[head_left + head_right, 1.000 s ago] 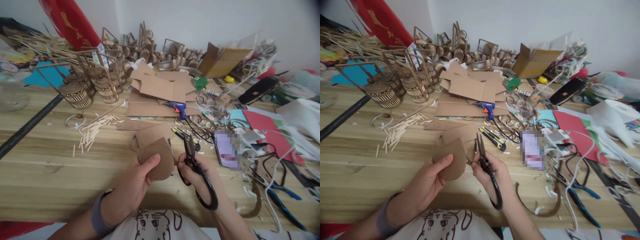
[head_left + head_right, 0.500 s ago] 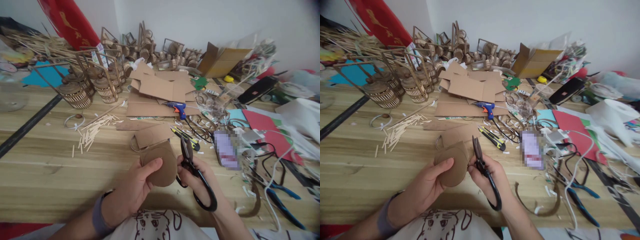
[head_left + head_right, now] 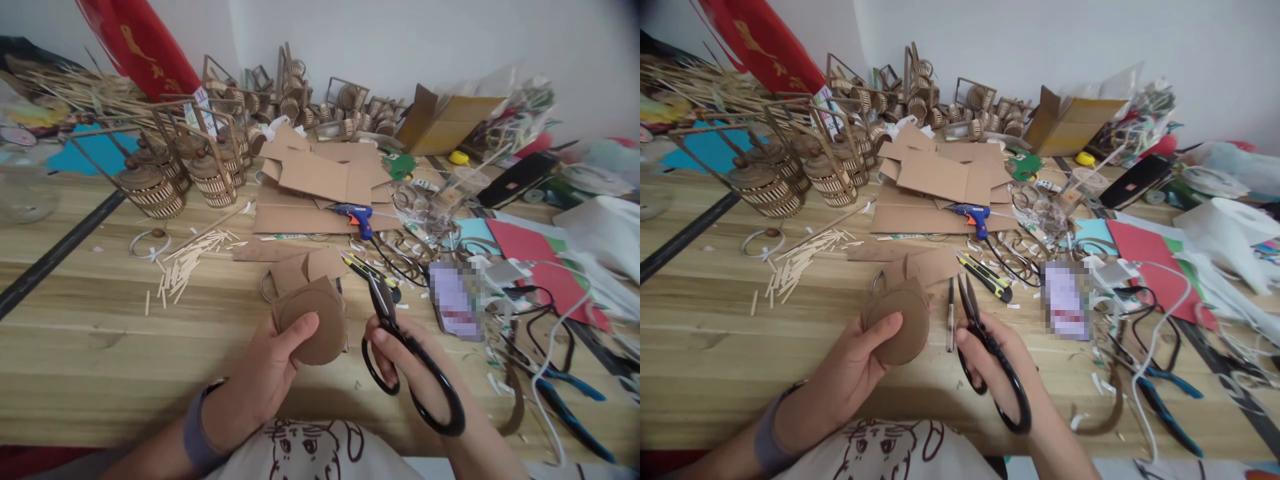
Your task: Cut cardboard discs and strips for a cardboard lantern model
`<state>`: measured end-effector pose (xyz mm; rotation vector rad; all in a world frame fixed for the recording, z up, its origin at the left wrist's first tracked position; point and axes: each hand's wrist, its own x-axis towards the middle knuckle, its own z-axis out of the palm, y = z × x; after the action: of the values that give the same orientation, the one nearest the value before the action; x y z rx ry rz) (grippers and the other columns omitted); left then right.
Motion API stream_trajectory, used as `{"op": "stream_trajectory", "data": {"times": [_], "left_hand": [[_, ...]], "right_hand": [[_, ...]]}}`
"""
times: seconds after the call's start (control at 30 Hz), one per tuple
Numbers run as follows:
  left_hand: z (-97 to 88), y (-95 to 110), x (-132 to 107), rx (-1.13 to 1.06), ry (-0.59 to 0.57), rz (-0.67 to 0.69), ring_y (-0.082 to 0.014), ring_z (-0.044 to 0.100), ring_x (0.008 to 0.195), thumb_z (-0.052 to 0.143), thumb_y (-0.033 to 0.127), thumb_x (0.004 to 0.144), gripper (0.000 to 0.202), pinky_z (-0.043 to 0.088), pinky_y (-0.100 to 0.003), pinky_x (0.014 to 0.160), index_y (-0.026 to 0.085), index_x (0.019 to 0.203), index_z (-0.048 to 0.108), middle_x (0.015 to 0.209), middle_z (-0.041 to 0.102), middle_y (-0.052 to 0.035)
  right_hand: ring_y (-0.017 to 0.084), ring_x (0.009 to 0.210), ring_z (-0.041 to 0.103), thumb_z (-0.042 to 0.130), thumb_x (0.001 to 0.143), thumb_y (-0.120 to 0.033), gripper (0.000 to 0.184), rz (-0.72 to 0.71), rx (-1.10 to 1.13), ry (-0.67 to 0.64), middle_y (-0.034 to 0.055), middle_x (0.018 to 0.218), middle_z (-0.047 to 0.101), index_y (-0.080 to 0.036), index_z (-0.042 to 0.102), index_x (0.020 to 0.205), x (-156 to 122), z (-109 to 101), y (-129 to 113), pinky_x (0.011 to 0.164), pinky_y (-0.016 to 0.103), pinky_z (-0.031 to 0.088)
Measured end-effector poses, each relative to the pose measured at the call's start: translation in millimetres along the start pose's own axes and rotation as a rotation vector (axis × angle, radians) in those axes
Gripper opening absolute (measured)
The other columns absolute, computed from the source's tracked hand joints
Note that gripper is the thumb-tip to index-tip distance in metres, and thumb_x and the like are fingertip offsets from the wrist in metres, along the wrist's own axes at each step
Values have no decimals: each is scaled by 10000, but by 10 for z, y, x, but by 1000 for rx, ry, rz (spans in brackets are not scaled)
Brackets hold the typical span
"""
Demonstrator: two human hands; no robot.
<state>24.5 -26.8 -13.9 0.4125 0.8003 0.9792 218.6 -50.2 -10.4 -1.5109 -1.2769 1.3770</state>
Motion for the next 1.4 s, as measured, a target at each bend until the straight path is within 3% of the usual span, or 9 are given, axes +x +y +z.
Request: {"op": "stream_trajectory", "data": {"times": [0.13,0.33,0.5,0.73,0.93,1.13,1.3,1.4], "left_hand": [[5,-3,17,47,57,48,-277,725,1017,895,375,688,665,569,-349,865,183,1285,674,1027,793,-77],[-39,-50,27,192,92,58,-290,700,1071,864,439,730,513,550,-373,912,168,1145,733,1105,781,-94],[-85,-86,10,287,84,95,-291,708,1053,840,465,756,452,543,-371,919,179,1096,760,1081,789,-93],[-67,-99,-20,362,143,64,-290,731,942,835,494,736,412,552,-386,885,174,988,778,955,803,-101],[-82,-99,-26,411,205,58,-289,724,945,846,519,709,455,545,-391,894,179,1002,768,946,802,-94],[-71,-113,-30,395,105,65,-274,721,906,822,548,733,421,544,-375,868,175,925,778,941,806,-88],[-66,-119,-49,394,179,60,-281,720,917,856,529,699,417,542,-381,882,184,915,767,923,804,-84],[-57,-106,-52,396,164,48,-282,722,909,856,528,697,421,540,-390,886,182,917,764,923,802,-89]], "right_hand": [[75,411,406,490,892,-778,594,136,-87,-216,-63,535,438,-197,541,776,-237,-64,41,398,190,329],[75,418,393,407,885,-833,652,181,-93,-278,-63,542,432,-200,541,802,-295,6,54,401,188,324],[70,419,376,381,877,-850,679,122,-85,-243,-53,554,446,-194,531,791,-218,104,22,400,184,324],[87,423,400,378,853,-879,695,72,-109,-212,-55,545,438,-201,525,809,-162,143,24,416,203,335],[101,455,402,333,797,-939,767,-29,-119,-217,-52,581,437,-202,542,831,-120,145,1,444,227,327],[133,472,414,245,781,-964,807,-131,-228,-183,-31,557,460,-216,548,795,-105,136,-25,449,253,341],[146,480,417,215,784,-962,788,-176,-258,-162,-23,533,455,-232,508,722,-109,142,-30,459,267,337],[138,475,400,223,798,-950,773,-184,-265,-143,-27,519,449,-232,490,695,-122,152,-41,472,269,331]]}}
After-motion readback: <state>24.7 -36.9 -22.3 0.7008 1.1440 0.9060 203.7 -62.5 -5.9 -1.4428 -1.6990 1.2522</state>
